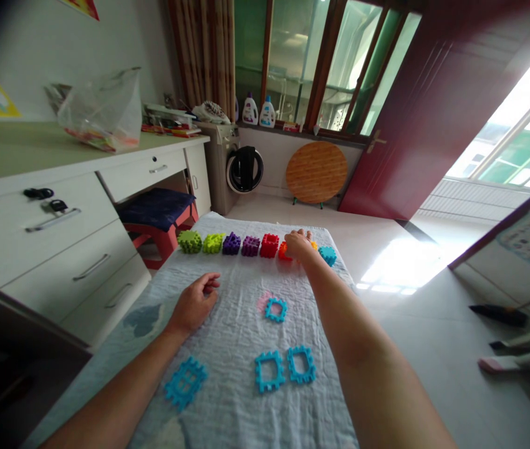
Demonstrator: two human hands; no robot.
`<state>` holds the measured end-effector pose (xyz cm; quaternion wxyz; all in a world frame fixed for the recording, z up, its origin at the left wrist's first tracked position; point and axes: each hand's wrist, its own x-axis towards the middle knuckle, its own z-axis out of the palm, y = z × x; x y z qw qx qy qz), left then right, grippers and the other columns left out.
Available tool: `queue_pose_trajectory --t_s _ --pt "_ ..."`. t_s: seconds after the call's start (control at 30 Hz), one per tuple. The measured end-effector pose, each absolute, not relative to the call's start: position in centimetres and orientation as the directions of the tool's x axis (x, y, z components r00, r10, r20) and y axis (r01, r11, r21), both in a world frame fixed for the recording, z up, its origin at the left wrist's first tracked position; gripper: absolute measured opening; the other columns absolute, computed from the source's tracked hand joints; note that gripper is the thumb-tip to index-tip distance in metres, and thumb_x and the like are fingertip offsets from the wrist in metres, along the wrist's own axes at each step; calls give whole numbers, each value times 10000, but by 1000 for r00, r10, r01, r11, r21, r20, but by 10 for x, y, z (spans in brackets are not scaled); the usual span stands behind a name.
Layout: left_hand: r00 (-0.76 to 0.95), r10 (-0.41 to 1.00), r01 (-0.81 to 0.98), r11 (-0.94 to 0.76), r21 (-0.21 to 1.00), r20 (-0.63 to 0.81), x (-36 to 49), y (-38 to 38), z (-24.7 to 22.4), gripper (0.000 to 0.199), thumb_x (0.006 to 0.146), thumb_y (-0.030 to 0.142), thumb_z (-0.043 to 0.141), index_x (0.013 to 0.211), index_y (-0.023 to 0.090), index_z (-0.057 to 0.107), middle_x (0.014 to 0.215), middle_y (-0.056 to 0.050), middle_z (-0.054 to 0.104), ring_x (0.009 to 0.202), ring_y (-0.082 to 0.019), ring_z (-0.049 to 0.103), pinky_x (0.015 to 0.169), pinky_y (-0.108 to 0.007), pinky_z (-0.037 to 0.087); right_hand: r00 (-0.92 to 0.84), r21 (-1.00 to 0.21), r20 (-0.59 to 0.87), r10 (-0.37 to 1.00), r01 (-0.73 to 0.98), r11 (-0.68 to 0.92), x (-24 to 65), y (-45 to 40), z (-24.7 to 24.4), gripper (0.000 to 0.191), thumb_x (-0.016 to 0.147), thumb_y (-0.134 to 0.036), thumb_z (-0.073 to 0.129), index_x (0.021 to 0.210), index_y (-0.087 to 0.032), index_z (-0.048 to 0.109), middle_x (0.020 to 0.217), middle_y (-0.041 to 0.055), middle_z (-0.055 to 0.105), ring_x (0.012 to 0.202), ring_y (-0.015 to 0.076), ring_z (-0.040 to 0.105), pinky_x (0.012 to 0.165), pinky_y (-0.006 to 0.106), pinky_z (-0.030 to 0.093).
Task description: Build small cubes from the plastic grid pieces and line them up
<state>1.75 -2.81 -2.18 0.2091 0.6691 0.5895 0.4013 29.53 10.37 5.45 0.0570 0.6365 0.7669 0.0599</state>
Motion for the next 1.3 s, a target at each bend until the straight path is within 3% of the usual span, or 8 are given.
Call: queue_pose_trajectory --t_s 0.23,0.33,0.43,0.63,0.8,0.93,1.17,1.3 --pt "-12 958 615 -219 757 286 18 -29 -22 390 709 95 503 1082 168 592 887 -39 674 743 -146 631 780 -302 517 -169 135 -1 986 976 168 290 101 56 388 689 -168 610 1073 -187 655 1098 126 598 1081 316 440 941 488 263" --pt "-10 961 615 -213 759 278 18 -30 -20 394 707 100 501 1084 166 592 883 -35 669 742 -144 625 781 -298 514 -180 89 74 981 981 173 285 80 62 429 731 -220 602 1160 -202 605 1188 123 557 1124 315 406 966 478 243" --pt "0 962 606 -216 766 272 18 -30 -20 396 707 110 498 1088 159 593 887 -38 667 745 -146 625 775 -291 514 -233 -52 154 960 968 244 281 44 65 369 778 -258 579 1141 -202 602 1188 116 550 1088 293 442 936 425 299" --pt "-14 957 601 -224 767 290 19 -31 -21 373 707 111 496 1062 152 602 879 -45 674 738 -149 630 761 -283 512 -522 -375 66 851 777 506 254 -49 58 196 782 -263 643 953 -169 626 957 59 604 902 180 544 842 309 399" --pt "-81 952 501 -216 838 295 16 -30 -22 333 717 114 498 1030 152 606 852 -41 677 747 -145 633 745 -263 508 -681 -321 27 732 688 651 193 -118 54 491 720 -529 685 1042 -167 608 1002 90 598 947 235 526 847 363 420" --pt "-125 948 432 -212 876 291 12 -28 -24 310 711 112 499 994 144 620 824 -46 680 752 -153 638 726 -258 507 -622 -219 -5 783 765 606 151 -148 40 648 641 -670 661 1004 -136 604 1012 133 582 964 298 510 824 428 436" --pt "-116 952 407 -215 888 284 10 -27 -26 300 707 113 507 981 141 625 812 -50 678 746 -158 638 719 -264 506 -589 -230 -9 808 788 572 142 -150 32 406 692 -442 657 963 -144 614 986 118 605 910 260 546 762 352 431" --pt "-106 957 404 -208 891 271 11 -26 -26 304 705 116 508 986 143 622 816 -47 674 735 -153 636 710 -260 505 -636 -324 -64 769 743 586 157 -136 45 197 800 -340 562 861 -170 641 845 60 646 778 185 578 695 281 392"
